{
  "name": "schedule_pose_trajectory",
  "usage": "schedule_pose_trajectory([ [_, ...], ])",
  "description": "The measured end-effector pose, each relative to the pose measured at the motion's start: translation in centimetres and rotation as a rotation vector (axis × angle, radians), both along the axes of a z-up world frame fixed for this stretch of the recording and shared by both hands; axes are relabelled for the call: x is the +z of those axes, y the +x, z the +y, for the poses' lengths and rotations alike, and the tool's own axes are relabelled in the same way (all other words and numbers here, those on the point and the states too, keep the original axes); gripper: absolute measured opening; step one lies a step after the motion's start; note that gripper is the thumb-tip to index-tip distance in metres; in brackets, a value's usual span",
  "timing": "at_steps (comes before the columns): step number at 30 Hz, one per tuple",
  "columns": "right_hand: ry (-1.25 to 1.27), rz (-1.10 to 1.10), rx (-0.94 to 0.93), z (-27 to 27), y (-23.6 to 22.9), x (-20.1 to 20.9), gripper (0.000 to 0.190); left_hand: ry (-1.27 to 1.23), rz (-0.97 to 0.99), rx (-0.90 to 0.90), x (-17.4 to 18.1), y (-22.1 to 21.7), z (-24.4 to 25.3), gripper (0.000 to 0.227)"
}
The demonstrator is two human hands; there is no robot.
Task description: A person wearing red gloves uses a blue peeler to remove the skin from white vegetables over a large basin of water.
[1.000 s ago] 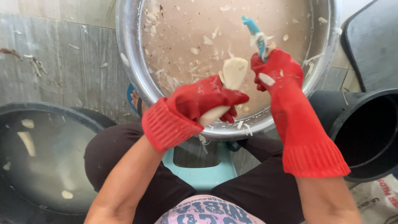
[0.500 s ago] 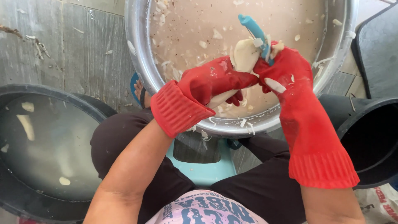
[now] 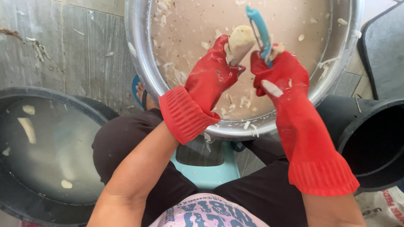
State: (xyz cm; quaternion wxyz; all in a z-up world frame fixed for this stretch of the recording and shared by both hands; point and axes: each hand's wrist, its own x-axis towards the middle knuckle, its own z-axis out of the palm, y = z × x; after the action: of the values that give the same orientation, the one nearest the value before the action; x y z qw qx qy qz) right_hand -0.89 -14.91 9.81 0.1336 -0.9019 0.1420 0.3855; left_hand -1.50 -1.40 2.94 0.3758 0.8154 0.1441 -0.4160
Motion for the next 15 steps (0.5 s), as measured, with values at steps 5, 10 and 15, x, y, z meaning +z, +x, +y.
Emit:
schedule_pose_trajectory([
  [5, -0.018, -0.012, 0.014, -0.7, 0.2, -0.2, 0.041, -0.096, -0.552, 0.075, -2.4, -1.3, 0.4, 0.073],
  [10, -0.016, 0.020, -0.004, -0.7, 0.0, -1.0, 0.039, -0.110, -0.524, 0.026, -3.0, -0.8, 0.3, 0.051],
  [15, -0.081, 0.048, -0.214, -1.7, 0.3, -2.3, 0.031, -0.183, -0.849, 0.002, -1.1, -1.6, 0.6, 0.019],
])
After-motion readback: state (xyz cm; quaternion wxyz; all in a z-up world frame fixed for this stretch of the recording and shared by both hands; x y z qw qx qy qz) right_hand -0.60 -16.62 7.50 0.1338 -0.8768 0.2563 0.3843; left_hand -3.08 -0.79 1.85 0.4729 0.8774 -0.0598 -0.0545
